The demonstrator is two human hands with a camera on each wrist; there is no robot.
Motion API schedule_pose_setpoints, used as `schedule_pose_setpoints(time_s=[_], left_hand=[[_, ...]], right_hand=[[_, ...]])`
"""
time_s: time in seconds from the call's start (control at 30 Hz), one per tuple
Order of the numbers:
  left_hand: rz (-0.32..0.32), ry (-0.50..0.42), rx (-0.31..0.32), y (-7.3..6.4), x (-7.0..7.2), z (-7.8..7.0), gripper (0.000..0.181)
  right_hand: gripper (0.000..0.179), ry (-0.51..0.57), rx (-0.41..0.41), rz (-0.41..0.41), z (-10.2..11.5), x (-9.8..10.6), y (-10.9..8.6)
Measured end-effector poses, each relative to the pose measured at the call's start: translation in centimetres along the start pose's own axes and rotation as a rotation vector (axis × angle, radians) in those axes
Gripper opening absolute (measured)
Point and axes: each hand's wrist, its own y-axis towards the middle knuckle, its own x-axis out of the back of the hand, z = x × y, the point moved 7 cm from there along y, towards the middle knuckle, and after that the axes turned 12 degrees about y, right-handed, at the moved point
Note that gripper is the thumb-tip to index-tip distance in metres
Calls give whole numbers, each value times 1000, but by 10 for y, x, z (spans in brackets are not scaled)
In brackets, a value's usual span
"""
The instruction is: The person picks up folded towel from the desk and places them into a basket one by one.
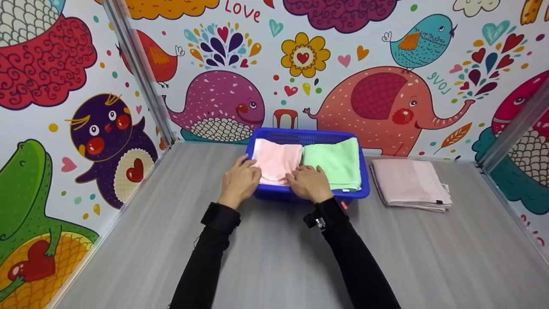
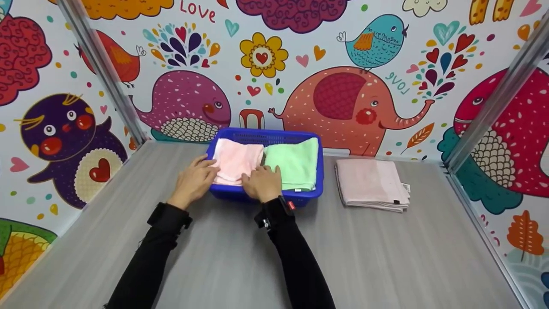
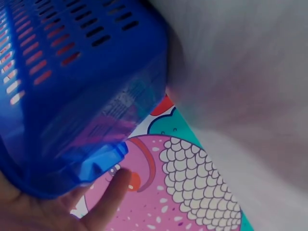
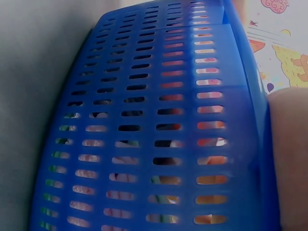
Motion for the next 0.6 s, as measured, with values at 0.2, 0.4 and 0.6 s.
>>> schedule_pose_setpoints(time_s=[0.2,0.4,0.6], left_hand=[[11,-35,6,-2,-6,4,41],[-2,-77,19,-3,-8,7,39],[7,-85,17,-2,-6,8,41]], right_hand=[[52,15,22,-74,1,2,-2],[42,63,137,-229,4,9,-11],[37,113,300,-324,5,18,-31]])
